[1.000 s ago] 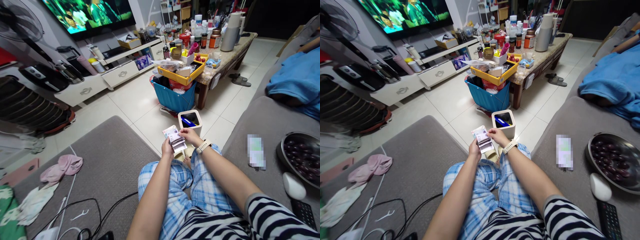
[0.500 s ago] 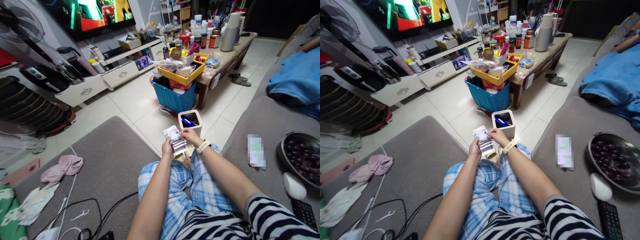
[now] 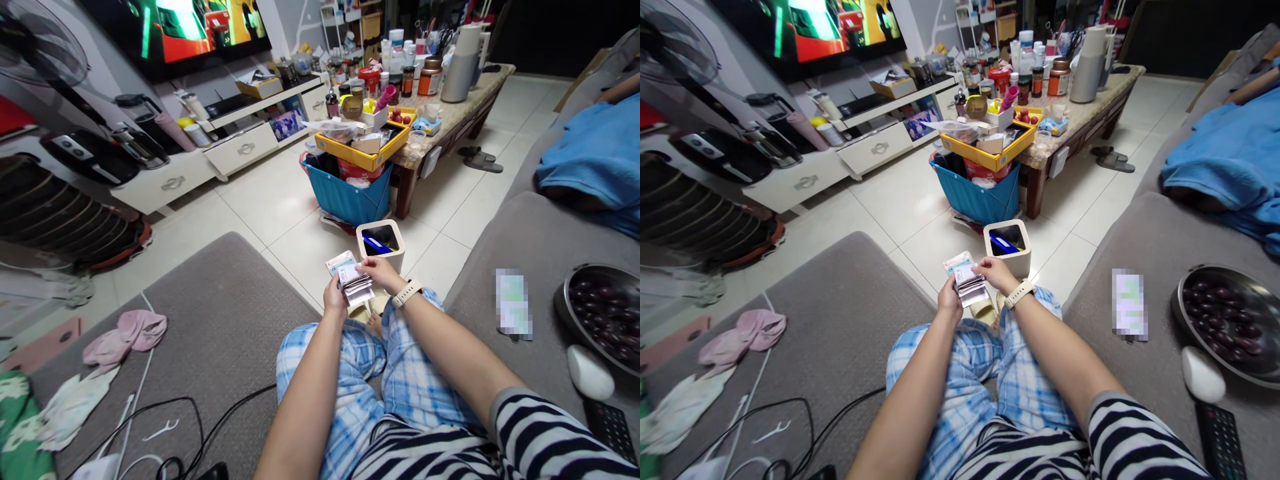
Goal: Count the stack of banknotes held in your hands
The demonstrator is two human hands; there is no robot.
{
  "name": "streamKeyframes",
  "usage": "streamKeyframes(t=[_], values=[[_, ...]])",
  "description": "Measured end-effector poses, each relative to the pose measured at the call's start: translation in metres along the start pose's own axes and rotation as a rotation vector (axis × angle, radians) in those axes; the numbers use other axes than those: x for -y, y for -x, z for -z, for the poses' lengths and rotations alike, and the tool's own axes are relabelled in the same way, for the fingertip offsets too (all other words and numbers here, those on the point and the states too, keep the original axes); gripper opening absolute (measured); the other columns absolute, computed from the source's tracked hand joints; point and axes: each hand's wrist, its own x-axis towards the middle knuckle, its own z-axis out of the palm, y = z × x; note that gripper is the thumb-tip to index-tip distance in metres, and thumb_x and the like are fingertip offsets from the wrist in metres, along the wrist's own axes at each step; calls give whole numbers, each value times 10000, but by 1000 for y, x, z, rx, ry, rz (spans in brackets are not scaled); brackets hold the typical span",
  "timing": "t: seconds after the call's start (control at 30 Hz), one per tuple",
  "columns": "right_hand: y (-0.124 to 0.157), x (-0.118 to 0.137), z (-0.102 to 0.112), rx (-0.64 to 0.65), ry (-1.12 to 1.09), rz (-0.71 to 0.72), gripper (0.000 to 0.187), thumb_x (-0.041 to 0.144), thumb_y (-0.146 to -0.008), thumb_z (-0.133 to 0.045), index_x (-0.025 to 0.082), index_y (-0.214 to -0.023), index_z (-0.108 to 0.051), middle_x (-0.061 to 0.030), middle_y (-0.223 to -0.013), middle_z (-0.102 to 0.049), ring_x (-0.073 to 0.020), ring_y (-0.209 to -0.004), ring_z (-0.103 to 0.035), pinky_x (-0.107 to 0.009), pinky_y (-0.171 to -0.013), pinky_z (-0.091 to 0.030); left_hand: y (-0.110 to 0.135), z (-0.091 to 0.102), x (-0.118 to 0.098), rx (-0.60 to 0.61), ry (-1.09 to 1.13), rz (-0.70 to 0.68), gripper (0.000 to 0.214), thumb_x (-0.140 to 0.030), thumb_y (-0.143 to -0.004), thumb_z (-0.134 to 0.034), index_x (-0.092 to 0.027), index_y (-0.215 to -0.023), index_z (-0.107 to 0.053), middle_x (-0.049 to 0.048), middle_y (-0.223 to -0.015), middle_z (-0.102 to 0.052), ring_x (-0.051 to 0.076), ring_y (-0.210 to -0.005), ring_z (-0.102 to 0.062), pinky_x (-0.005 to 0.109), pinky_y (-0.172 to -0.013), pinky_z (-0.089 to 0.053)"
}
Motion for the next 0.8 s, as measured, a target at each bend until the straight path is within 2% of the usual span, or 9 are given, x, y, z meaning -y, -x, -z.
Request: streamKeyframes(t=[0.27, 0.43, 0.63, 0.8], values=[[2, 6, -1, 2, -7, -27, 310, 410, -578, -747, 175, -657, -560, 18, -622, -563, -123, -582, -471, -267, -587, -351, -3, 0, 1, 11, 16, -1, 208, -266, -796, -614, -110, -910, -690, 77, -796, -715, 205, -751, -693, 314, -735, -537], [0, 1, 0, 40, 1, -67, 352, 528, -704, -634, 185, -668, -566, 6, -539, -555, -125, -506, -435, -270, -542, -317, -5, 1, 2, 6, 19, -15, 176, -243, -782, -620, -100, -868, -674, 87, -794, -712, 202, -729, -690, 314, -732, -531], [-2, -3, 2, -105, 58, -4, 346, 448, -599, -748, 180, -662, -539, 24, -611, -548, -128, -591, -480, -270, -611, -363, 0, 1, 0, 46, -26, -13, 185, -204, -730, -663, -116, -892, -660, 74, -799, -712, 198, -719, -689, 320, -722, -539], [-2, -3, 2, -82, 61, -17, 306, 430, -614, -718, 173, -664, -561, 12, -653, -555, -139, -631, -489, -282, -648, -376, 6, -2, -3, 78, -21, -32, 169, -162, -724, -647, -108, -884, -660, 72, -785, -715, 184, -682, -684, 313, -721, -541]])
